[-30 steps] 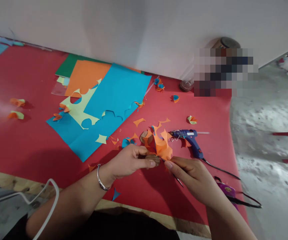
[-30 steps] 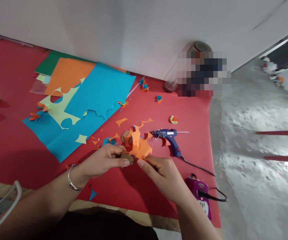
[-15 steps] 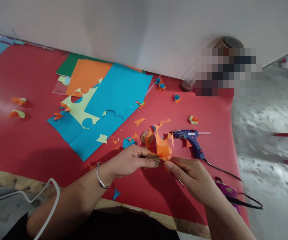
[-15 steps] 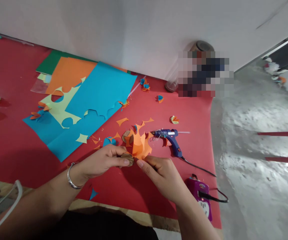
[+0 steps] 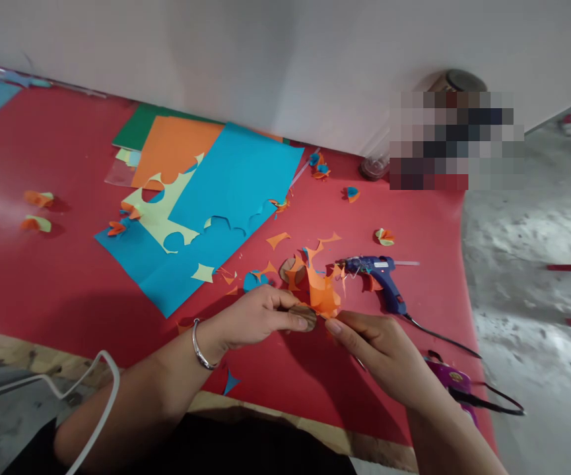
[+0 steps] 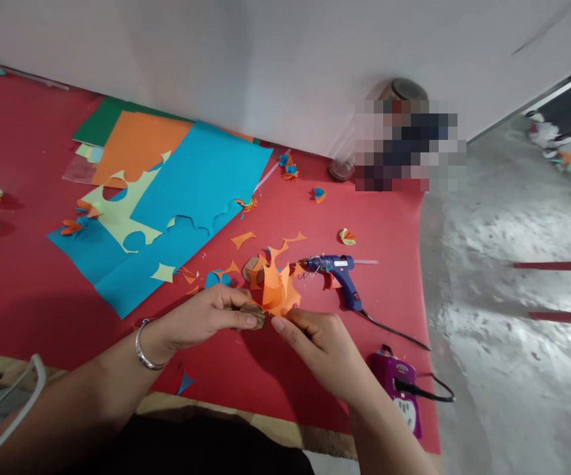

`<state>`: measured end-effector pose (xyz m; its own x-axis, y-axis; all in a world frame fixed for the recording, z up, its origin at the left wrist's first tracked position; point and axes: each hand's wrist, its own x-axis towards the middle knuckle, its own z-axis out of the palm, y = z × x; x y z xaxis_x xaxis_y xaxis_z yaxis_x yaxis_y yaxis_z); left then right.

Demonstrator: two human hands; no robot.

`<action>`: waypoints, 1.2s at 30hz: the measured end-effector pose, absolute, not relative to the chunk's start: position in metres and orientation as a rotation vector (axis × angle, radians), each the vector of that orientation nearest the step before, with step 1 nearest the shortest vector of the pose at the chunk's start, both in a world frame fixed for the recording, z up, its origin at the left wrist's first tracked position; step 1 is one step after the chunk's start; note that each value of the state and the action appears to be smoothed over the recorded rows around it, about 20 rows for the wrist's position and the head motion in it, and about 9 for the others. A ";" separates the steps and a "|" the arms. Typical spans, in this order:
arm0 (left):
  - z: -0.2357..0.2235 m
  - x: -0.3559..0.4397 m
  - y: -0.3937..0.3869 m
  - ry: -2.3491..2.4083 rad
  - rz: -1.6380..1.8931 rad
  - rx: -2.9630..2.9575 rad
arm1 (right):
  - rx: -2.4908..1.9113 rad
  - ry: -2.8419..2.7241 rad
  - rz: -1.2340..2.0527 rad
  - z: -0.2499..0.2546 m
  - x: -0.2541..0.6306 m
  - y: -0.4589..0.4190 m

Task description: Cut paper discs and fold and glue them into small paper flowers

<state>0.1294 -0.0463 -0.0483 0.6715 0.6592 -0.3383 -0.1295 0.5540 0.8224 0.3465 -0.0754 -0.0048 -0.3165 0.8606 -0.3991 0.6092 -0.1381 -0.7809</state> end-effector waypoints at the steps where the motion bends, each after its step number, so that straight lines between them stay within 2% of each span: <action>1: -0.048 0.130 -0.046 0.691 0.512 0.862 | -1.662 -1.875 1.436 -0.005 0.346 -0.075; 17: -0.049 0.131 -0.049 0.743 0.484 0.764 | -1.669 -1.949 1.419 -0.009 0.348 -0.076; 36: -0.049 0.127 -0.051 0.824 0.382 0.976 | -1.630 -2.039 1.439 -0.005 0.350 -0.073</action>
<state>0.1266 -0.0510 -0.0494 0.6451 0.6243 -0.4406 0.0681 0.5274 0.8469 0.3501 -0.0733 -0.0051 -0.3931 0.8204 -0.4153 0.6662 -0.0572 -0.7436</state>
